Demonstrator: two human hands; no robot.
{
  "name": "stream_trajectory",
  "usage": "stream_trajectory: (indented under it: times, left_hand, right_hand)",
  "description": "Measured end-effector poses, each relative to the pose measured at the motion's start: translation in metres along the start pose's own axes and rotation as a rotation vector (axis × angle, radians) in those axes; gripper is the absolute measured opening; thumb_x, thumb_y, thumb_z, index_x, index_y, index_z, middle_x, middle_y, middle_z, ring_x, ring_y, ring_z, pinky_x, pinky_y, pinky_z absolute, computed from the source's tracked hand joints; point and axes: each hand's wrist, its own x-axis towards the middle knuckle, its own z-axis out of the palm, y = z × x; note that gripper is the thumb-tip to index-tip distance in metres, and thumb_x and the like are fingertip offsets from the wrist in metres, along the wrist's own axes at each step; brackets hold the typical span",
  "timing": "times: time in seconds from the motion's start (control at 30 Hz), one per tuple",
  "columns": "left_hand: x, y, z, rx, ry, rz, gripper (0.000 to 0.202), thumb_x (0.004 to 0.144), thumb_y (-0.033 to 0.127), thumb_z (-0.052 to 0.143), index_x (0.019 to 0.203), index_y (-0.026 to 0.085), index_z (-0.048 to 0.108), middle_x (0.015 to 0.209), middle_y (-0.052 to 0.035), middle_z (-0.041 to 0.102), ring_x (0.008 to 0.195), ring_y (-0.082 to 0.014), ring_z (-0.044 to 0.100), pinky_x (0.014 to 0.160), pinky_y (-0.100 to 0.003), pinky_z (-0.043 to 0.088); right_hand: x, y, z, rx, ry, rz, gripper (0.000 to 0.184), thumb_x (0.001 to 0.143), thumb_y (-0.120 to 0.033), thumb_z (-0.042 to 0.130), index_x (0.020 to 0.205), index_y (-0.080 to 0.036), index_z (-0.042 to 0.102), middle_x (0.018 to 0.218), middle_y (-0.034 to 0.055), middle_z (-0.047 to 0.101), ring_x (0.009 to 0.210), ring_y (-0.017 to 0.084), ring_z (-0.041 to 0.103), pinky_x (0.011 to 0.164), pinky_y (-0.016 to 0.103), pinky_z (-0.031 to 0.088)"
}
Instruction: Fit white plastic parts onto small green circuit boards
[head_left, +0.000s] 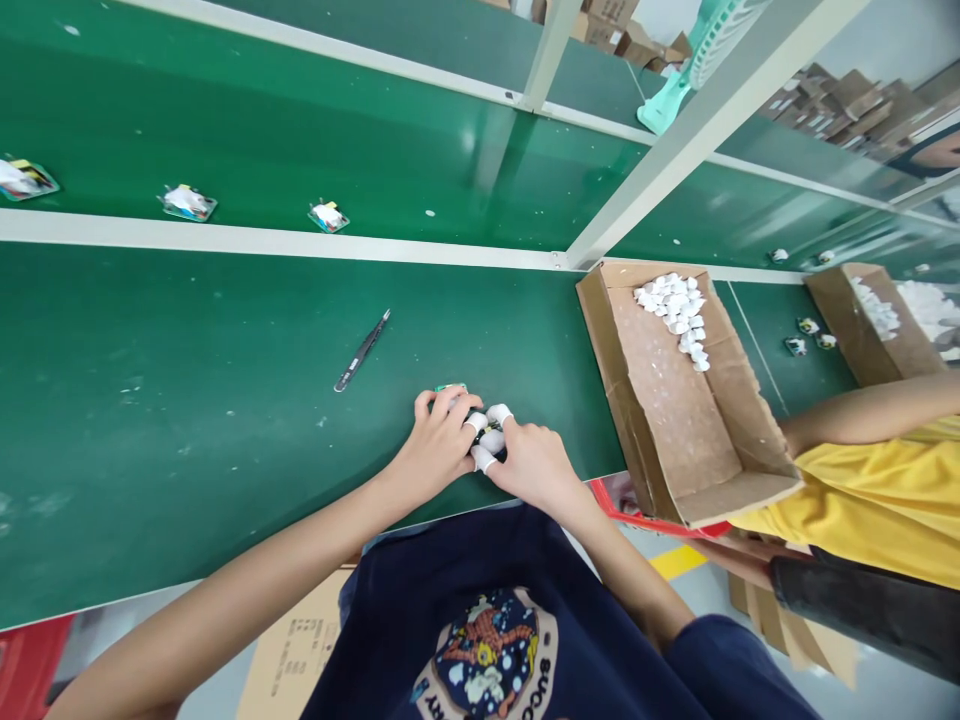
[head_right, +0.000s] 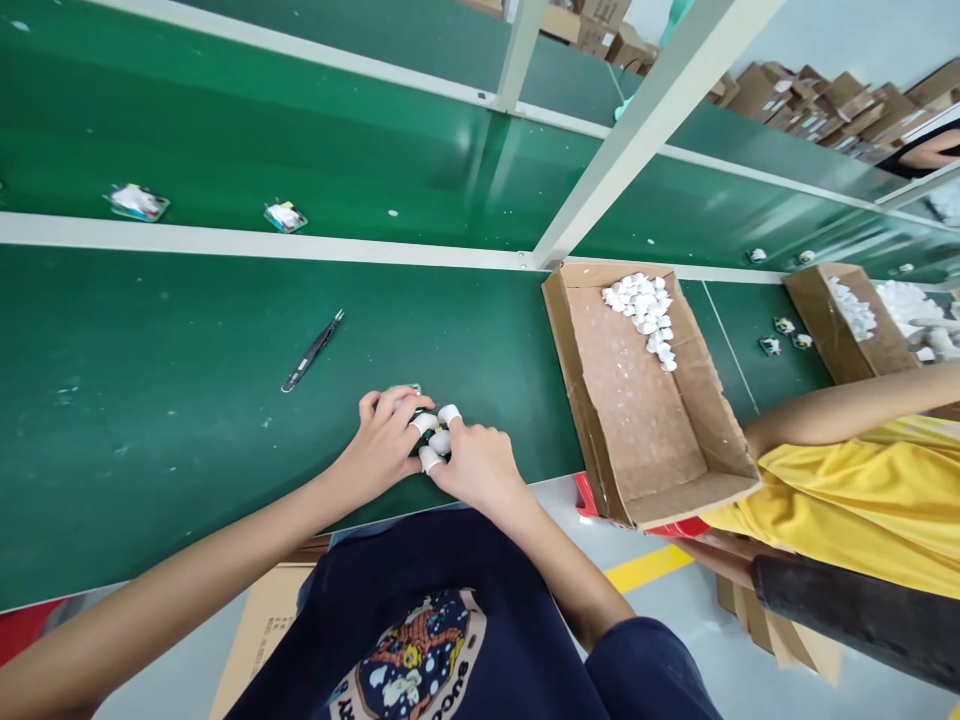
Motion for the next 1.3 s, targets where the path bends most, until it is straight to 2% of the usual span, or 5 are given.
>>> stream_trajectory:
  times: [0.33, 0.53, 0.77, 1.1, 1.3]
  left_hand:
    - [0.000, 0.000, -0.001, 0.001, 0.022, 0.004, 0.018, 0.077, 0.017, 0.064, 0.094, 0.014, 0.062, 0.118, -0.0100, 0.060, 0.119, -0.0317, 0.042, 0.092, -0.049, 0.029]
    - [0.001, -0.001, -0.001, -0.089, 0.012, -0.031, 0.017, 0.076, 0.024, 0.070, 0.088, 0.014, 0.062, 0.118, -0.0117, 0.059, 0.118, -0.0338, 0.042, 0.091, -0.051, 0.030]
    - [0.002, -0.004, 0.004, -0.123, 0.022, -0.037, 0.023, 0.076, 0.030, 0.073, 0.089, 0.015, 0.062, 0.120, -0.0112, 0.059, 0.119, -0.0335, 0.041, 0.091, -0.051, 0.029]
    - [0.002, -0.004, 0.003, -0.148, -0.006, -0.050, 0.020, 0.079, 0.027, 0.069, 0.094, 0.016, 0.063, 0.120, -0.0120, 0.059, 0.121, -0.0328, 0.040, 0.092, -0.051, 0.029]
    - [0.002, -0.004, 0.003, -0.127, 0.003, -0.056, 0.020, 0.079, 0.029, 0.070, 0.091, 0.017, 0.061, 0.119, -0.0103, 0.060, 0.121, -0.0321, 0.040, 0.091, -0.049, 0.029]
  right_hand:
    - [0.007, -0.001, 0.005, -0.005, 0.049, 0.031, 0.032, 0.084, -0.036, 0.050, 0.104, -0.013, 0.059, 0.081, 0.0122, 0.069, 0.070, 0.025, 0.064, 0.063, 0.029, 0.040]
    - [0.011, 0.042, 0.017, 0.470, 0.060, -0.330, 0.054, 0.087, -0.048, 0.055, 0.129, -0.014, 0.052, 0.061, -0.0026, 0.057, 0.054, 0.014, 0.052, 0.057, 0.023, 0.035]
    - [0.019, 0.056, 0.036, 0.738, 0.149, -0.467, 0.038, 0.086, -0.044, 0.059, 0.109, -0.014, 0.065, 0.051, -0.0078, 0.038, 0.047, 0.009, 0.033, 0.052, 0.022, 0.031]
    - [0.016, 0.054, 0.031, 0.668, 0.034, -0.363, 0.045, 0.087, -0.049, 0.056, 0.117, -0.017, 0.064, 0.051, -0.0068, 0.038, 0.051, 0.010, 0.034, 0.056, 0.021, 0.035]
    - [0.015, 0.054, 0.037, 0.627, 0.107, -0.328, 0.040, 0.087, -0.041, 0.058, 0.119, -0.017, 0.064, 0.054, -0.0064, 0.038, 0.052, 0.010, 0.033, 0.057, 0.020, 0.034]
